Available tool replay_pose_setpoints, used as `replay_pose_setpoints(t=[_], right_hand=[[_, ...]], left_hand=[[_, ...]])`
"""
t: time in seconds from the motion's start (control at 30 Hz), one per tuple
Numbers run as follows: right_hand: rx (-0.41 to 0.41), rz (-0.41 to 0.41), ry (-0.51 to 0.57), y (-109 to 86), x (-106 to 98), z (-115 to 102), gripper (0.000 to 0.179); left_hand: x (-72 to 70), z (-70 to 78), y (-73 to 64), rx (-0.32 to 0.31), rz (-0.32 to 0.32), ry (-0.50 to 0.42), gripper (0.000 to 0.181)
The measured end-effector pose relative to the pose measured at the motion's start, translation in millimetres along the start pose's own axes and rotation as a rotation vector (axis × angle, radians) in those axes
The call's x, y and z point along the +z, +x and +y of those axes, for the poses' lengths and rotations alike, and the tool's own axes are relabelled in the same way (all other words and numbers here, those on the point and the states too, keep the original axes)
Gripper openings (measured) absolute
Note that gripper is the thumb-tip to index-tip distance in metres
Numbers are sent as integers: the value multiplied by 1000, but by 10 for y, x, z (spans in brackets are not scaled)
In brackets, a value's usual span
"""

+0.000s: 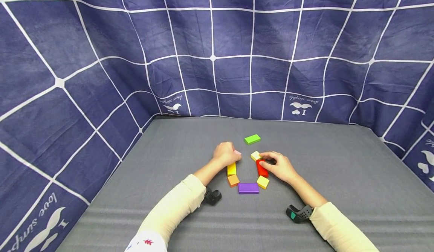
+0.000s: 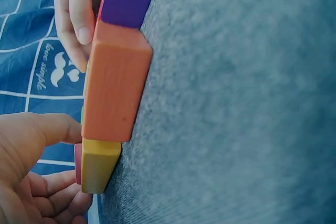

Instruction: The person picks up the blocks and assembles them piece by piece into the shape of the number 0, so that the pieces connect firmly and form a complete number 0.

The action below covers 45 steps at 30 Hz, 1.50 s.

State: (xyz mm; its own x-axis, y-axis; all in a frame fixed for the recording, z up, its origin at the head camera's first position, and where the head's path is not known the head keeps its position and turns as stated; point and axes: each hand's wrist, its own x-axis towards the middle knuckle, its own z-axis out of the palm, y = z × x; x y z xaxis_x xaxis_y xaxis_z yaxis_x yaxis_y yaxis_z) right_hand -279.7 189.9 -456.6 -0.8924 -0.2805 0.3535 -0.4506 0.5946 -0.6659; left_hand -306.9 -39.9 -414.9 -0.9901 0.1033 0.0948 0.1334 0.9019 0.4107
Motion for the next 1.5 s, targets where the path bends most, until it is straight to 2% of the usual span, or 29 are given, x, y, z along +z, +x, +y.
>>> replay_pose_setpoints(t=[0.2,0.47,0.7,0.8,0.93,1.0,1.1,1.3,1.5], right_hand=[[-9,0,5,8,7,-6,29],[-7,2,1,-2,7,-7,29],[-1,6,-4,-16,24,1,29],[-10,11,-2,-17,26,8,29],[-67,39,-1,-16,24,25,28],[-95,57,1,-14,24,30,28],[-101,58,8,-5,25,28,28],[-31,22,-4,5,8,14,29],[-2,-4,0,5,8,-4,29]], left_hand=[[-11,-9,-30,-17,21,2,25],[-8,-26,-60,-8,31,20,25],[-2,-99,-93,2,44,-18,28],[-3,-185,-114,89,97,-43,29],[9,-328,-145,325,180,-91,22],[24,-397,-162,443,187,-113,21],[54,-491,-195,556,177,-133,22],[117,-577,-200,633,206,-212,20],[141,-613,-199,633,187,-238,18]])
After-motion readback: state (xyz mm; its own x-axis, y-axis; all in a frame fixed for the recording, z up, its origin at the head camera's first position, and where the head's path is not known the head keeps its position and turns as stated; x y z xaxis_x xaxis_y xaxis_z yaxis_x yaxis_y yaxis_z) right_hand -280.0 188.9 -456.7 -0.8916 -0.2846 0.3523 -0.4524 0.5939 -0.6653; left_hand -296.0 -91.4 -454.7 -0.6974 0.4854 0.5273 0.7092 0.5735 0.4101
